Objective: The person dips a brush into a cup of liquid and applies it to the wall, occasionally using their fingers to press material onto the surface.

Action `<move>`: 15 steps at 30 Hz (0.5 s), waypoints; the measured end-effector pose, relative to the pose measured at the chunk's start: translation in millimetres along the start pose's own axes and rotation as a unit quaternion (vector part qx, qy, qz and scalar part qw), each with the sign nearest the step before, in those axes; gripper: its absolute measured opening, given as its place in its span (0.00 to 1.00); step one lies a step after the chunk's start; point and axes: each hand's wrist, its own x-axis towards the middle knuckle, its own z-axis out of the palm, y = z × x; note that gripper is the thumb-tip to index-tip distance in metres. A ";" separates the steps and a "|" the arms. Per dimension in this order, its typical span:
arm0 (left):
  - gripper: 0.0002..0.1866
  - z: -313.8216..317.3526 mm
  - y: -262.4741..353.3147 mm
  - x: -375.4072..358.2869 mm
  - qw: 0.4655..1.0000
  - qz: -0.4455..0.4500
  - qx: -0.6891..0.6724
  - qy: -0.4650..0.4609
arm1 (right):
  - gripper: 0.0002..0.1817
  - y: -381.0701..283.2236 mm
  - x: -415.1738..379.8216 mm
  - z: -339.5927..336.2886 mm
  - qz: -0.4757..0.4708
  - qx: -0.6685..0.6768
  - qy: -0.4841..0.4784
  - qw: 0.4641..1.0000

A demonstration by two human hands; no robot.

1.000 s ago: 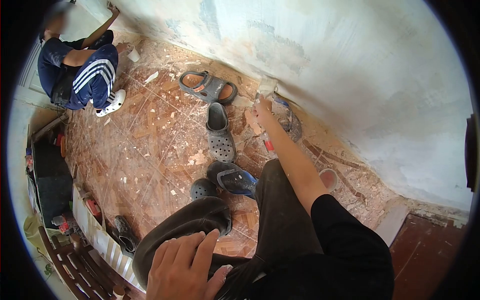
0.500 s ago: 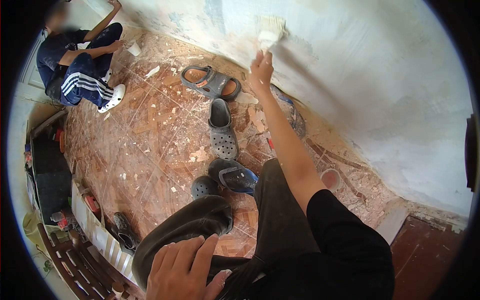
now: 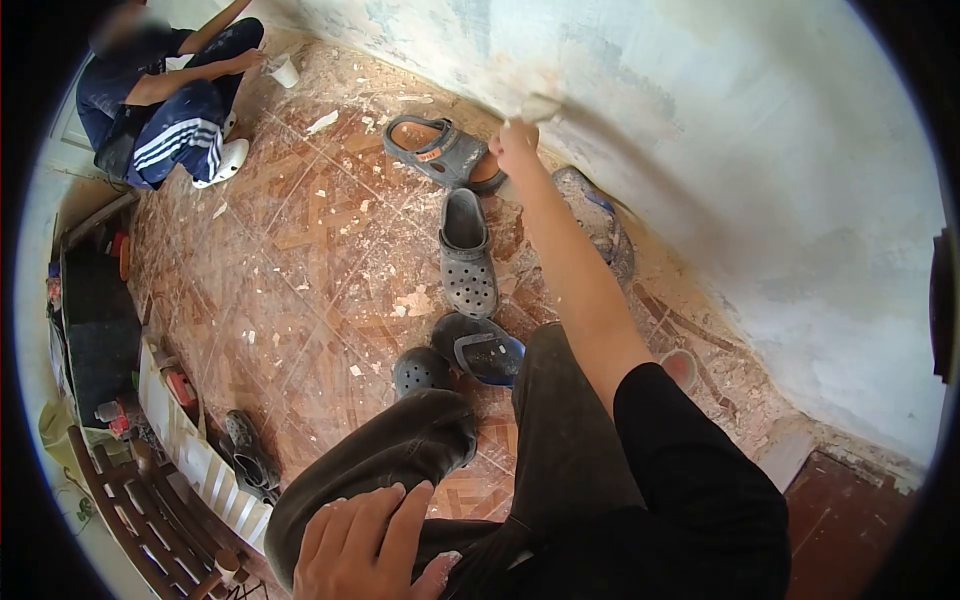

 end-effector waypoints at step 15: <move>0.23 -4.7 -7.9 5.4 1.000 -0.001 -0.001 -0.005 | 0.12 65.2 43.3 -69.1 -0.417 -0.450 0.167 0.772</move>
